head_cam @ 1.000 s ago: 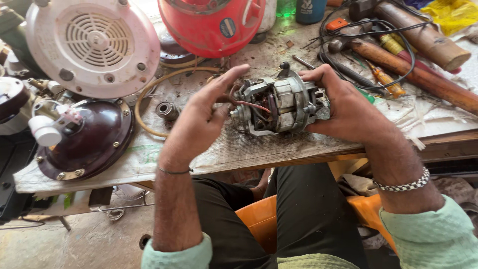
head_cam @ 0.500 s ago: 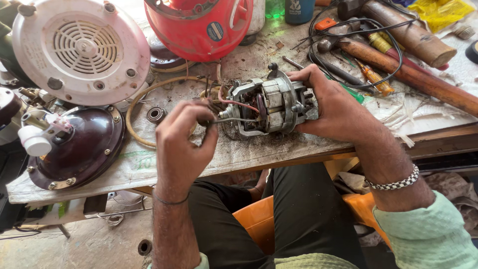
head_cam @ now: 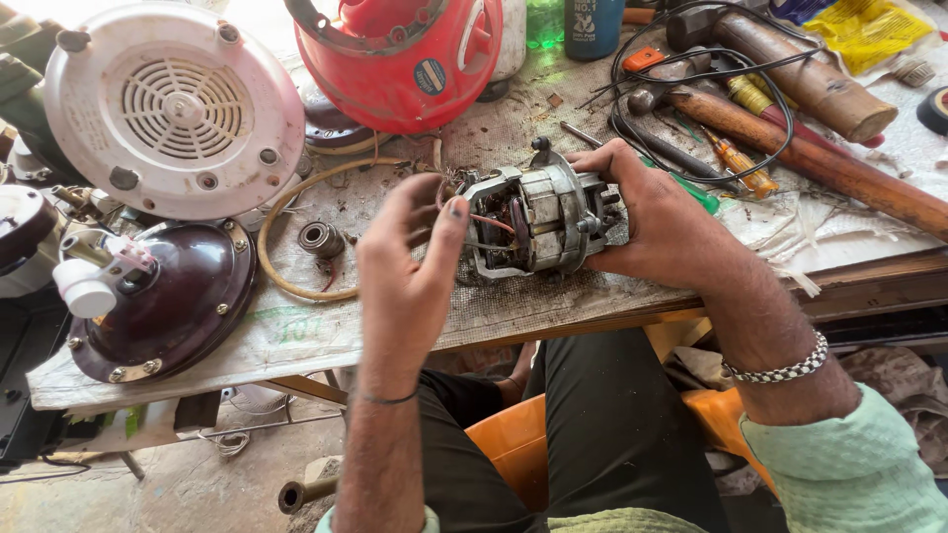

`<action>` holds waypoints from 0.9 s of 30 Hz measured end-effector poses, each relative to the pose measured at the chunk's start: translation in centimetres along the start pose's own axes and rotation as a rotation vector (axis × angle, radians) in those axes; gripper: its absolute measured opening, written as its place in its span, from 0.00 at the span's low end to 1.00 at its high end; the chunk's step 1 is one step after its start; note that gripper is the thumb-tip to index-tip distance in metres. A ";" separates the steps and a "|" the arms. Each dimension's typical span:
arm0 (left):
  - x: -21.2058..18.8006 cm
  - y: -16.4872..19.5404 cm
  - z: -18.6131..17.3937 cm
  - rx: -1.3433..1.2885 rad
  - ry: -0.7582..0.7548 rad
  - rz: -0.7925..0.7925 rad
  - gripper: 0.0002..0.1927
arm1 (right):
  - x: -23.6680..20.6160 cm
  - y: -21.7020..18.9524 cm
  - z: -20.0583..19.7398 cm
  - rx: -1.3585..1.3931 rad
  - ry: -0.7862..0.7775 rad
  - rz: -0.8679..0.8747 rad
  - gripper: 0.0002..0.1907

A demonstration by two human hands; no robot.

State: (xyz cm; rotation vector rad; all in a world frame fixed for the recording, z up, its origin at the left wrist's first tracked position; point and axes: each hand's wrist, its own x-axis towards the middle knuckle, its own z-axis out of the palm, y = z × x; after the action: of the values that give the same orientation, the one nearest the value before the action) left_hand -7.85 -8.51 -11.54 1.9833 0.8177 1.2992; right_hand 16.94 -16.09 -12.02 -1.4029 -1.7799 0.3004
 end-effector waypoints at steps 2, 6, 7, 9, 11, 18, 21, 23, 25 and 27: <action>0.0 0.1 1.3 -0.043 0.011 -0.120 0.18 | -0.1 -0.3 0.0 -0.031 0.026 -0.003 0.39; -0.2 -0.9 2.8 -0.358 0.083 -0.136 0.15 | -0.4 -1.3 0.1 -0.170 0.038 0.078 0.40; -0.3 -1.2 3.0 -0.460 0.106 -0.170 0.15 | -0.5 -1.6 0.1 -0.210 0.028 0.108 0.40; -0.6 -1.9 3.6 -0.607 0.161 -0.202 0.15 | -0.6 -2.2 0.0 -0.300 -0.004 0.064 0.43; -1.0 -2.3 4.2 -0.701 0.219 -0.190 0.15 | -0.5 -2.7 -0.2 -0.277 -0.068 0.070 0.47; -2.4 -2.6 4.9 -0.714 0.207 -0.127 0.19 | -0.7 -3.8 -1.9 -0.133 -0.134 -0.007 0.43; -2.7 -2.2 4.3 -0.809 0.179 -0.060 0.19 | -1.1 -4.0 -1.7 -0.085 -0.061 -0.100 0.34; -2.9 -1.8 4.2 -0.832 0.137 0.077 0.18 | -1.2 -3.9 -1.5 -0.132 0.039 -0.231 0.28; -2.7 -1.7 4.3 -0.798 0.120 0.099 0.18 | -1.2 -3.5 -1.1 -0.247 0.162 -0.318 0.23; -2.4 -1.7 4.5 -0.769 0.104 0.115 0.18 | -1.2 -3.1 -0.7 -0.322 0.239 -0.308 0.19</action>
State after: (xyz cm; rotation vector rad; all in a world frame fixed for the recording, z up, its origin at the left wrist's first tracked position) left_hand -4.74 -10.09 -15.60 1.3631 0.1803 1.4977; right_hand 15.39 -18.46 -10.18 -1.2886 -1.8621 -0.3168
